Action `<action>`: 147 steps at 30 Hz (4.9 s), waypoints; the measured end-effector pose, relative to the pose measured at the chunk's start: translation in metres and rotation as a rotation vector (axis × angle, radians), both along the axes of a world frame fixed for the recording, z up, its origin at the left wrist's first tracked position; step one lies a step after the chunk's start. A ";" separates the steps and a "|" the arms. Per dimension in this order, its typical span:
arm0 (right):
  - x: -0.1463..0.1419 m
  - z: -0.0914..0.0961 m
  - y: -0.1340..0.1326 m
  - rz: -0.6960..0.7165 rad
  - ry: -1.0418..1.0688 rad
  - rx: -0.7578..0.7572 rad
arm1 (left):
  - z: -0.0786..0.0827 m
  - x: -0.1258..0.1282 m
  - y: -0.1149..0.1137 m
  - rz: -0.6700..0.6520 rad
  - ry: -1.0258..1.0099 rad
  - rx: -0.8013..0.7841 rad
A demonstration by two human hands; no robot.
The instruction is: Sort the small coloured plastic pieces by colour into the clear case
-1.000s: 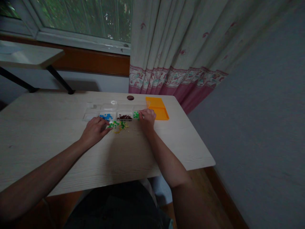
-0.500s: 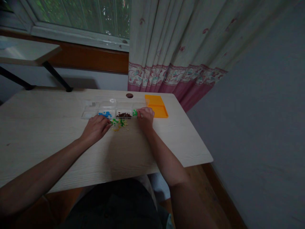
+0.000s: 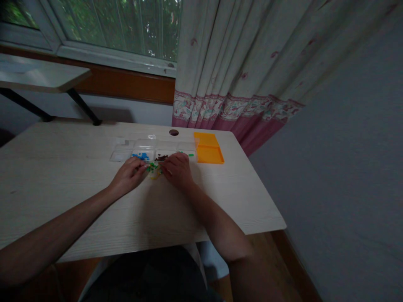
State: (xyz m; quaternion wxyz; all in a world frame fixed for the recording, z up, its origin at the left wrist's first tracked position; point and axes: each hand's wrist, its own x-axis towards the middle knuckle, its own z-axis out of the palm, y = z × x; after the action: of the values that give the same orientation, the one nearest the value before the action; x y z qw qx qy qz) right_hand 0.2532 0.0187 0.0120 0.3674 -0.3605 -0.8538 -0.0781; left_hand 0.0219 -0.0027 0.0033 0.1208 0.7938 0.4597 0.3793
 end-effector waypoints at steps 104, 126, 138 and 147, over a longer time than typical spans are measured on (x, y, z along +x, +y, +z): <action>0.052 -0.019 0.042 -0.515 0.153 -0.141 | -0.004 -0.018 -0.001 -0.036 -0.070 -0.046; 0.038 -0.013 0.035 -0.442 0.165 -0.170 | -0.003 -0.004 0.000 0.021 0.357 0.093; 0.031 -0.009 0.029 -0.419 0.129 -0.167 | -0.004 -0.004 0.002 -0.048 0.360 0.082; 0.030 -0.009 0.029 -0.381 0.136 -0.181 | -0.006 -0.003 0.002 -0.023 0.362 0.082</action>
State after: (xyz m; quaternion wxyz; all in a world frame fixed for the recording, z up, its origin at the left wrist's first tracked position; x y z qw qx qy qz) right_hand 0.2828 0.0475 0.0032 0.3689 -0.5512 -0.7470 -0.0449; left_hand 0.0191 -0.0006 -0.0028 0.0079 0.8585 0.4492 0.2472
